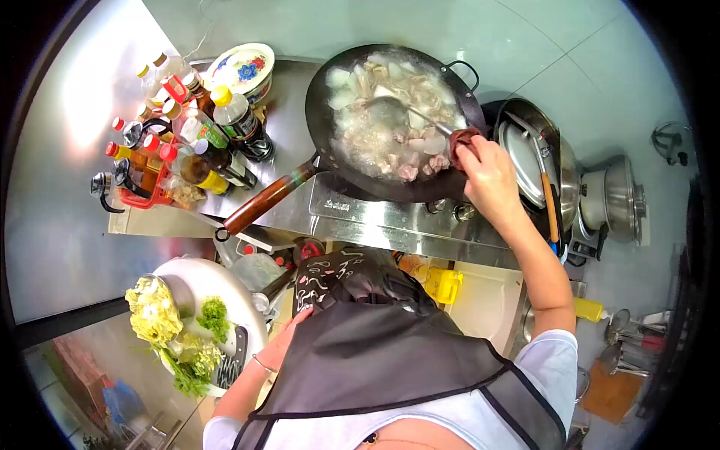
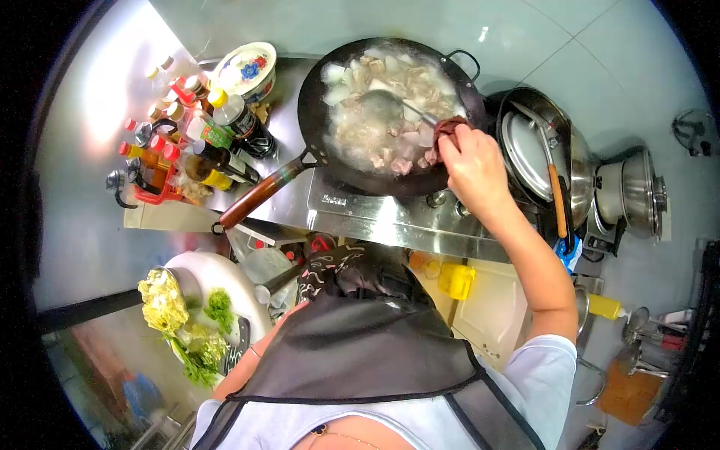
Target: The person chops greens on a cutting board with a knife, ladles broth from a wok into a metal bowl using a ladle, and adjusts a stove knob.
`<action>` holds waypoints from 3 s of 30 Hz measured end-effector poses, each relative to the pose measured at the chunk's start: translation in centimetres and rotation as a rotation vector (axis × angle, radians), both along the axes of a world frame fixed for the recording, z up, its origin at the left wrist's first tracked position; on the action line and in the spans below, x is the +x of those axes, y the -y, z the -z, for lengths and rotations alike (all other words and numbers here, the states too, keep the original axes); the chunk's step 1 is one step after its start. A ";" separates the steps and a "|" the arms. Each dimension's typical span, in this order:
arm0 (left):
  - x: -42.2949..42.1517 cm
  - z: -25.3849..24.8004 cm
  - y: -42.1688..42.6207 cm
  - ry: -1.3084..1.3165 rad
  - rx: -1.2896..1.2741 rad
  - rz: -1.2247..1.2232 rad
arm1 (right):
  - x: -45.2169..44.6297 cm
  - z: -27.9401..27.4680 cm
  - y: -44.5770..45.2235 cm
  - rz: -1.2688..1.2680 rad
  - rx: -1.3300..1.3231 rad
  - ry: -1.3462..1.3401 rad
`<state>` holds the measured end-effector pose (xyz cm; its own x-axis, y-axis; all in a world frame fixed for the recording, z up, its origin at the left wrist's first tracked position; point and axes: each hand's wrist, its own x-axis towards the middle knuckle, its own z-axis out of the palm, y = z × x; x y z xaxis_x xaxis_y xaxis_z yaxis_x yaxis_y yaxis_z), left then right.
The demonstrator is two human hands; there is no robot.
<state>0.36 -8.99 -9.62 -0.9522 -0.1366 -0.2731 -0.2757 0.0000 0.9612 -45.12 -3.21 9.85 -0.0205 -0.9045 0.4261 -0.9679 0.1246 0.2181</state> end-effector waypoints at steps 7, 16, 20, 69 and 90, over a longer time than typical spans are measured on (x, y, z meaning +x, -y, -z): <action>0.3 1.1 0.0 0.078 -0.078 0.020 | -2.1 -1.7 -2.0 0.188 -0.130 -0.110; -2.0 -2.9 1.8 -0.053 -0.136 0.120 | -1.0 0.9 -4.2 0.283 -0.004 0.138; -2.7 -3.9 2.2 -0.100 -0.193 0.155 | 0.7 0.7 -5.2 0.195 0.005 0.191; -5.3 -4.5 1.4 -0.017 -0.192 0.224 | -7.6 1.3 -3.7 0.253 -1.040 1.574; -4.0 -3.9 0.1 -0.010 -0.210 0.158 | -6.3 -1.1 3.6 0.049 -0.499 0.668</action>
<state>-3.62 -9.13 -5.74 -0.9689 -0.0382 -0.2446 -0.2464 0.2420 0.9385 -51.42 -6.79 10.98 -0.4453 -0.6045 0.6605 -0.8649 0.0997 -0.4919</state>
